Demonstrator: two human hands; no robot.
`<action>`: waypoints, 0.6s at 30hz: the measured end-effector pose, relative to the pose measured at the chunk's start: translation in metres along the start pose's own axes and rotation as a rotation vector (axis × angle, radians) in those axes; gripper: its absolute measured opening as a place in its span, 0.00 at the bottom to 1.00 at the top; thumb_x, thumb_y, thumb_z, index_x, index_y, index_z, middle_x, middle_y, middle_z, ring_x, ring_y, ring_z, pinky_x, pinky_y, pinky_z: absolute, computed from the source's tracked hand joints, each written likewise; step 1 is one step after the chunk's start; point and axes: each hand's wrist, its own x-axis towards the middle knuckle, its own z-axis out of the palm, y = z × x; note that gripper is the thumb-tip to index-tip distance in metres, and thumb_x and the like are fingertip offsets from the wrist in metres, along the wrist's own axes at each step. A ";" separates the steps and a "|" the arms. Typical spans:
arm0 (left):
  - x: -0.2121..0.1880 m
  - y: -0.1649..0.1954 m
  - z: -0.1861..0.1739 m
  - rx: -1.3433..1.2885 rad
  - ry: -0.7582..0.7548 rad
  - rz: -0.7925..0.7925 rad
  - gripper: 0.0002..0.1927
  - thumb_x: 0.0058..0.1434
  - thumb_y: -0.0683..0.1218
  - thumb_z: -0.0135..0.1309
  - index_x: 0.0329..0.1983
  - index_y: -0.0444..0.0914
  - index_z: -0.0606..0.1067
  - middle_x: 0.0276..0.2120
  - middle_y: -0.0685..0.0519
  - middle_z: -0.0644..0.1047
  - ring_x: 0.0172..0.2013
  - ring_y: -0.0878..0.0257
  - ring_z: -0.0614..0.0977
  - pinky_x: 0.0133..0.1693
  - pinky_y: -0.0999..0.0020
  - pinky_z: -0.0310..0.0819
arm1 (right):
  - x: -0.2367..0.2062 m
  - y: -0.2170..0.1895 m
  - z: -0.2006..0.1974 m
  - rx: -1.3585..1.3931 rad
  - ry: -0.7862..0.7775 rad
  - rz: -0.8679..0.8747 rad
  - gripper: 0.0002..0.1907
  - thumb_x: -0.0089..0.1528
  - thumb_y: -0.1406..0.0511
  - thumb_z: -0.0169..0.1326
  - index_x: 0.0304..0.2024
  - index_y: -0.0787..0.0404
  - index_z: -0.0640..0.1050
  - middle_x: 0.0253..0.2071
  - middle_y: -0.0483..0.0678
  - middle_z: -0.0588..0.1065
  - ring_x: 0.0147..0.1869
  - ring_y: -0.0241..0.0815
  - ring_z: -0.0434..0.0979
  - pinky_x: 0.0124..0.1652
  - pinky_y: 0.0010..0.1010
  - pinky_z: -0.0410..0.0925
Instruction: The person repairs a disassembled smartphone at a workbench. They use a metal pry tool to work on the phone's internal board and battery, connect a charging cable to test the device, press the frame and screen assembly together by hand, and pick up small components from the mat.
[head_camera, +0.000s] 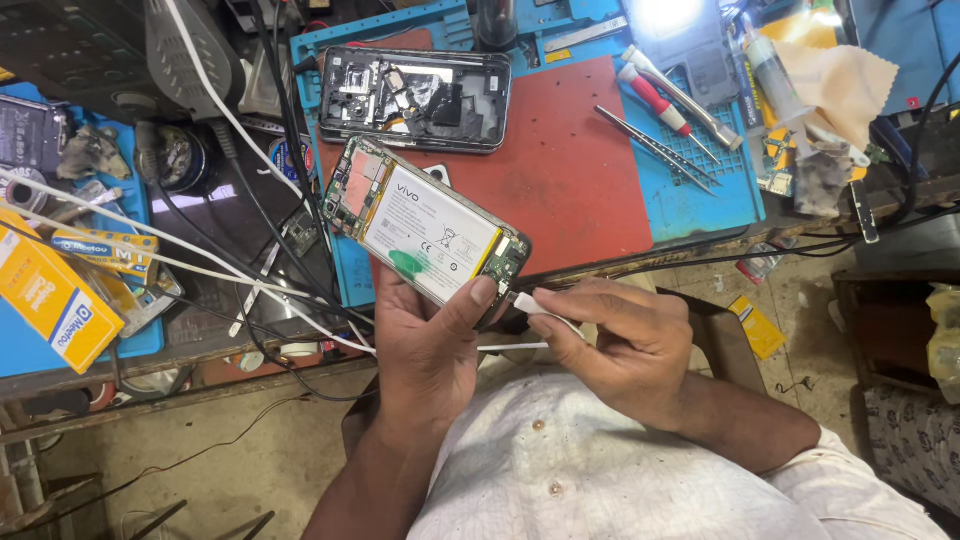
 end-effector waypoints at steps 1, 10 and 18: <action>0.000 0.000 0.000 0.000 0.003 -0.001 0.31 0.61 0.30 0.59 0.65 0.38 0.63 0.53 0.48 0.76 0.52 0.61 0.81 0.55 0.61 0.80 | 0.000 0.000 0.000 0.001 -0.003 -0.005 0.15 0.57 0.72 0.68 0.46 0.66 0.83 0.36 0.51 0.83 0.25 0.25 0.72 0.21 0.18 0.57; 0.000 -0.005 -0.009 0.051 0.025 0.072 0.30 0.61 0.29 0.60 0.65 0.35 0.65 0.51 0.48 0.77 0.49 0.61 0.82 0.52 0.63 0.80 | 0.002 0.005 0.002 0.049 -0.082 0.010 0.12 0.61 0.69 0.65 0.47 0.65 0.82 0.36 0.49 0.82 0.33 0.29 0.79 0.28 0.19 0.66; -0.001 -0.010 -0.014 0.074 0.010 0.144 0.29 0.60 0.28 0.60 0.61 0.36 0.65 0.52 0.47 0.77 0.52 0.59 0.82 0.56 0.61 0.80 | 0.003 0.008 0.006 0.271 -0.163 0.221 0.10 0.67 0.68 0.58 0.48 0.67 0.83 0.33 0.46 0.81 0.33 0.29 0.79 0.32 0.19 0.72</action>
